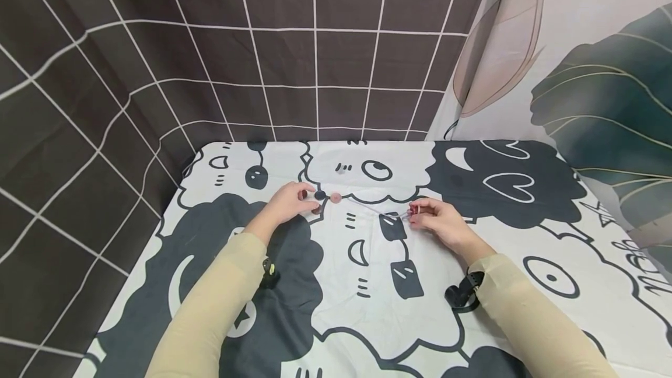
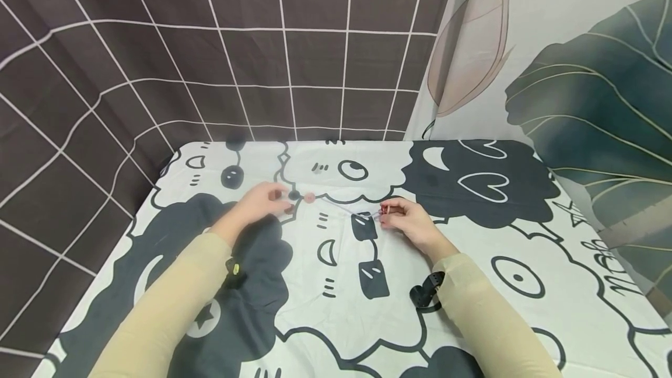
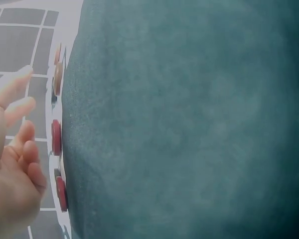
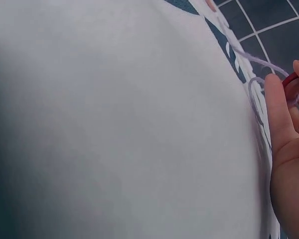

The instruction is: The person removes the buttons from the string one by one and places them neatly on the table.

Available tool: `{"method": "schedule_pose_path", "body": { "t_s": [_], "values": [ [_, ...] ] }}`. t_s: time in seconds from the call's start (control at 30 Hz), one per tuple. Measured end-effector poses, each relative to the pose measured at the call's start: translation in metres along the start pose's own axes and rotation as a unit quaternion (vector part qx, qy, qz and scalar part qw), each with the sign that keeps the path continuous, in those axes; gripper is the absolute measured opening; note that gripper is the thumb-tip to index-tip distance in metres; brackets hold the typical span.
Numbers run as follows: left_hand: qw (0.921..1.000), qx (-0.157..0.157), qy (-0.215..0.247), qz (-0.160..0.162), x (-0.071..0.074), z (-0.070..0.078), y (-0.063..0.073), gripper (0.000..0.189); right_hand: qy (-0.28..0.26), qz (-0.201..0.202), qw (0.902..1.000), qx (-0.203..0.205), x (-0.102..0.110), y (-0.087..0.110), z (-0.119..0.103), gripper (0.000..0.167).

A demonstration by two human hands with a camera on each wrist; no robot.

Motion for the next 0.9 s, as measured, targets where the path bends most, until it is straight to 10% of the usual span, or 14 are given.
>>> {"method": "schedule_pose_path", "body": {
  "t_s": [0.9],
  "values": [
    [0.9973,0.014,0.071,-0.009,-0.011,0.037,-0.015,0.055,-0.003,-0.007,0.9998,0.02,-0.001,0.0,-0.007,0.039]
  ]
}}
Point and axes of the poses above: each hand's wrist, its own y-axis away from the middle knuckle, its own x-axis out of the back of the hand, z = x × y, the point moved 3 cm from there along -y, towards the middle knuckle, and after that the axes turned 11 degrees about -x, right-handed, at the moved point
